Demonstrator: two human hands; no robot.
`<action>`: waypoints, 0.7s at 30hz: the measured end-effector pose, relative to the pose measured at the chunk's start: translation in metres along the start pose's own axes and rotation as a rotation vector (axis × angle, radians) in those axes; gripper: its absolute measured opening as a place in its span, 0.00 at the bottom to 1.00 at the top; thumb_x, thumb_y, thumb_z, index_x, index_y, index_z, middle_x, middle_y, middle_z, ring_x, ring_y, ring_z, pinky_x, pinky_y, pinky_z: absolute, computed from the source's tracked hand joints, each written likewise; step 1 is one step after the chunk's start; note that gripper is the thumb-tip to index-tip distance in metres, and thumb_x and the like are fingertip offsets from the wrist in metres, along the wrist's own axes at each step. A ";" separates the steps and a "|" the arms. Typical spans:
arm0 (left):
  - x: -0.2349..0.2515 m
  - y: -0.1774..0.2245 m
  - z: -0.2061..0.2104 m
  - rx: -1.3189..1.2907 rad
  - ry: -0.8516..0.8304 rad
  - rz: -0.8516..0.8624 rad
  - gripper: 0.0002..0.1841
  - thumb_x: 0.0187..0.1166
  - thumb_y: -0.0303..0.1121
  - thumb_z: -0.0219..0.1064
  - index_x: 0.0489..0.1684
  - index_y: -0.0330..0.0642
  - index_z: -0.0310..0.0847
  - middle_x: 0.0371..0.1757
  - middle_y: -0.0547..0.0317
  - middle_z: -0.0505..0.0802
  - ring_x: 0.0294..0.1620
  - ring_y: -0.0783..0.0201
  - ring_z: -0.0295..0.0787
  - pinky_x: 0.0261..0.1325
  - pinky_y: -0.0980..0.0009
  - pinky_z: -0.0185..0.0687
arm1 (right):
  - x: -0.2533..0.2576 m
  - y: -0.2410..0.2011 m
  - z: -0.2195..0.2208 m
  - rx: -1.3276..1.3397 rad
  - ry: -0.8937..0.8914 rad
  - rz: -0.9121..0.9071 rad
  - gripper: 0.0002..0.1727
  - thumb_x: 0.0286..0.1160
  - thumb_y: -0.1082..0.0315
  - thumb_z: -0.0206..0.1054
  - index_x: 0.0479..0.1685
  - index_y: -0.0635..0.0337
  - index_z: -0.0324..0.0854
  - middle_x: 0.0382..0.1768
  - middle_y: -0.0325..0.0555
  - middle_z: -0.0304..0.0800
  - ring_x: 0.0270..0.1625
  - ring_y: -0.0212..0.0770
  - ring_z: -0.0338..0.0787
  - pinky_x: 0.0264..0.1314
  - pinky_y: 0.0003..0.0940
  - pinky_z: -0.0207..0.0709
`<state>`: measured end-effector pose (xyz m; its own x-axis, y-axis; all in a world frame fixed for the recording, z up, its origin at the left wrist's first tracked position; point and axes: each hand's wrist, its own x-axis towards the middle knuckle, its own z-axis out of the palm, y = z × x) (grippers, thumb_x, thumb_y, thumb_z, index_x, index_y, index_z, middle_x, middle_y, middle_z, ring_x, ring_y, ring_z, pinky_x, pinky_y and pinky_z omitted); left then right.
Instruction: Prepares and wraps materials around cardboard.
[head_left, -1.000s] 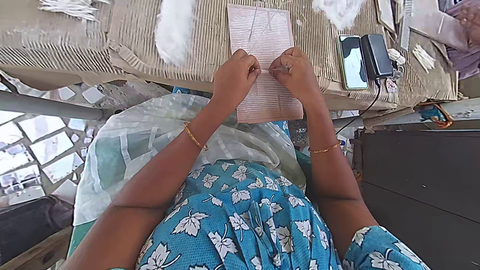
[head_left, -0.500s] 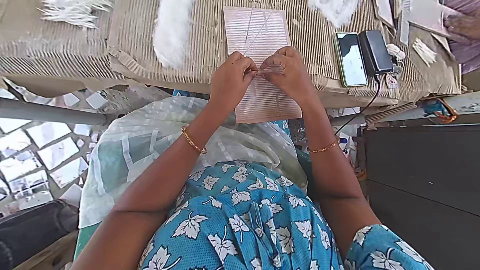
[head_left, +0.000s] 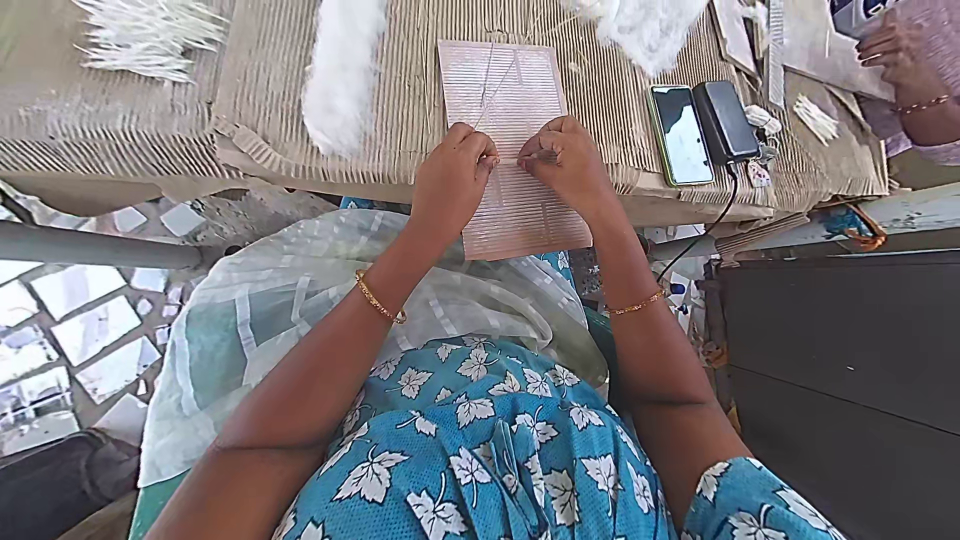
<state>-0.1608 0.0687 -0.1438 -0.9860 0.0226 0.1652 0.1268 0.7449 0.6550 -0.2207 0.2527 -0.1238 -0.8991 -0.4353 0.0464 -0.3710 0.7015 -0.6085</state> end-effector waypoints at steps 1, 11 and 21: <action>0.000 -0.001 0.000 -0.008 0.002 0.009 0.10 0.89 0.32 0.62 0.51 0.36 0.87 0.56 0.43 0.86 0.52 0.48 0.88 0.55 0.52 0.83 | 0.000 0.000 -0.001 0.005 -0.006 -0.007 0.08 0.74 0.63 0.75 0.44 0.54 0.94 0.58 0.55 0.85 0.65 0.54 0.80 0.69 0.50 0.71; -0.004 -0.007 -0.001 -0.052 0.005 0.049 0.13 0.88 0.36 0.64 0.61 0.42 0.87 0.59 0.44 0.87 0.54 0.49 0.88 0.58 0.52 0.83 | -0.002 0.005 -0.024 0.152 -0.080 0.057 0.11 0.79 0.66 0.71 0.56 0.53 0.91 0.63 0.51 0.82 0.62 0.40 0.83 0.62 0.34 0.78; 0.004 0.007 0.003 0.067 0.009 0.096 0.12 0.84 0.38 0.70 0.56 0.44 0.90 0.63 0.39 0.85 0.60 0.39 0.86 0.56 0.44 0.82 | 0.002 0.022 -0.026 0.002 -0.022 -0.080 0.14 0.74 0.65 0.75 0.57 0.54 0.93 0.63 0.57 0.84 0.69 0.54 0.79 0.72 0.49 0.71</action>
<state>-0.1639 0.0762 -0.1413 -0.9686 0.0901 0.2316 0.2127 0.7828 0.5849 -0.2369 0.2814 -0.1166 -0.8613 -0.5022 0.0770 -0.4408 0.6632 -0.6048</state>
